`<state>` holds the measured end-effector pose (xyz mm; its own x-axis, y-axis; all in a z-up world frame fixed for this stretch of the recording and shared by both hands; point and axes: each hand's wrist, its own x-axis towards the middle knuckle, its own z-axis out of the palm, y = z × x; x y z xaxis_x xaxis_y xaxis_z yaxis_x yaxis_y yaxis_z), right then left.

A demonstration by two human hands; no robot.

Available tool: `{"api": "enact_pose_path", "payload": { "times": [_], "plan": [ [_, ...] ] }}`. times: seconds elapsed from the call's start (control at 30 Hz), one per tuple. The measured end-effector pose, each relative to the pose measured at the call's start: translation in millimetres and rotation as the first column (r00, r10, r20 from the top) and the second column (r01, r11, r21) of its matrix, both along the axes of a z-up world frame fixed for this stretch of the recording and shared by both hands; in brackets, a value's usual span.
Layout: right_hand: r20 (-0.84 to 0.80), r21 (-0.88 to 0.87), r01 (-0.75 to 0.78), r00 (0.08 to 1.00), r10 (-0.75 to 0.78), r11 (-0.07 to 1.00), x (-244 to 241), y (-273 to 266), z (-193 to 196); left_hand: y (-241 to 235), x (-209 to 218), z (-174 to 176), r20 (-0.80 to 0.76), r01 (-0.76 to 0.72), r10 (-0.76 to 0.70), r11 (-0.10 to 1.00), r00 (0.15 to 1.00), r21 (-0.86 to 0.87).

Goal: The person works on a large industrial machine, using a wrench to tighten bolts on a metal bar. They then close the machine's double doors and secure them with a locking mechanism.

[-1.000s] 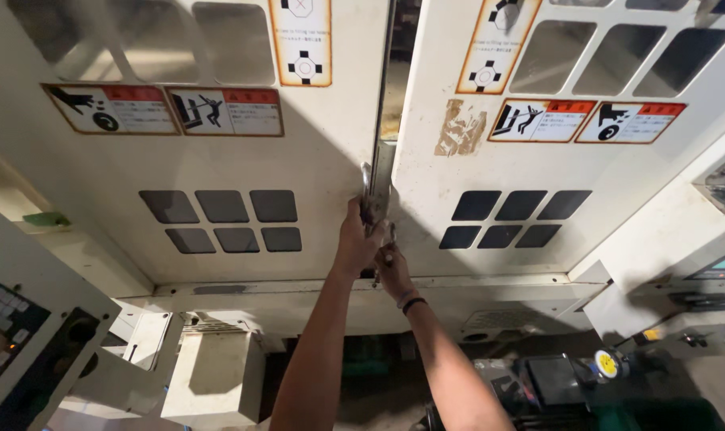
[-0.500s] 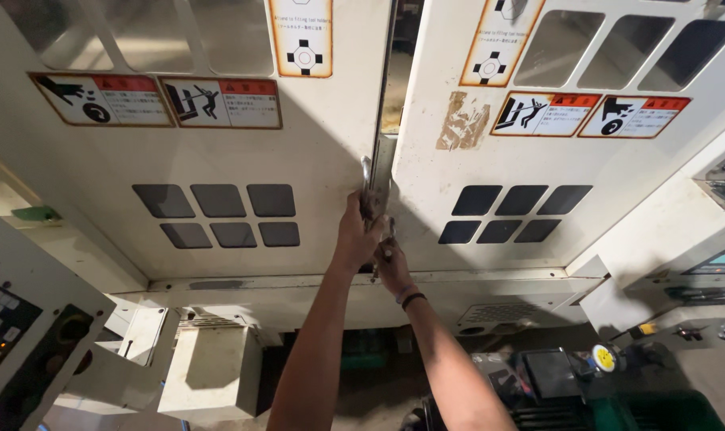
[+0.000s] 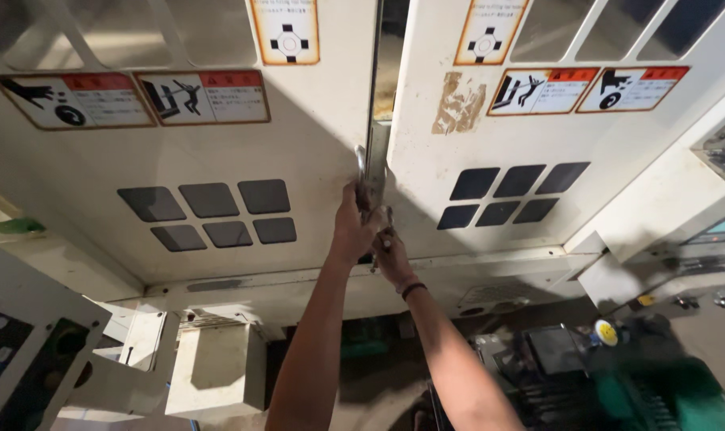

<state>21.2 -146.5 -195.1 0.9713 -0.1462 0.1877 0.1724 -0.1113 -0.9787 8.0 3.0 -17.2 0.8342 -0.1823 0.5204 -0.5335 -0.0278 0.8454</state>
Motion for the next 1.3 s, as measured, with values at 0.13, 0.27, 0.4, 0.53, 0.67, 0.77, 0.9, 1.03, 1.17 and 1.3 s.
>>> {"api": "enact_pose_path", "payload": {
  "times": [0.13,0.27,0.4,0.53,0.67,0.77,0.9,1.03,1.17,1.3],
  "plan": [
    [0.067,-0.015,0.036,0.997,-0.035,0.999,-1,2,-1,0,2,-1,0.028,-0.018,0.018,1.000,0.999,0.001],
    [0.104,-0.017,0.061,0.993,-0.059,0.998,6,0,-17,0,4,-1,0.006,-0.011,0.011,1.000,1.000,0.010],
    [0.198,0.095,0.001,0.980,-0.019,0.995,10,0,-26,2,2,2,0.007,0.032,-0.032,0.999,0.999,-0.001],
    [0.040,0.084,0.075,0.996,-0.078,0.994,5,2,-17,4,1,5,0.049,0.039,-0.039,0.999,0.998,-0.004],
    [0.109,0.006,0.053,0.993,-0.053,0.999,-2,4,-5,5,2,4,0.009,0.045,-0.045,0.999,0.999,0.008],
    [0.124,-0.084,0.086,0.989,-0.075,0.993,-2,3,-7,5,2,2,0.003,0.059,-0.059,0.998,0.998,0.002],
    [0.061,0.582,-0.124,0.992,0.109,0.804,8,-2,-19,4,3,1,0.017,0.061,-0.061,0.998,0.998,-0.001],
    [0.132,0.604,-0.148,0.988,0.085,0.783,12,-2,-24,5,4,1,0.026,0.055,-0.056,0.998,0.998,0.011],
    [0.185,0.028,0.012,0.983,-0.017,1.000,1,1,-15,3,5,-2,-0.027,0.062,-0.062,0.998,0.998,0.008],
    [0.019,0.006,0.075,0.997,-0.075,0.997,-4,1,-7,0,6,-5,0.034,0.072,-0.070,0.997,0.997,-0.042]
  ]
}}
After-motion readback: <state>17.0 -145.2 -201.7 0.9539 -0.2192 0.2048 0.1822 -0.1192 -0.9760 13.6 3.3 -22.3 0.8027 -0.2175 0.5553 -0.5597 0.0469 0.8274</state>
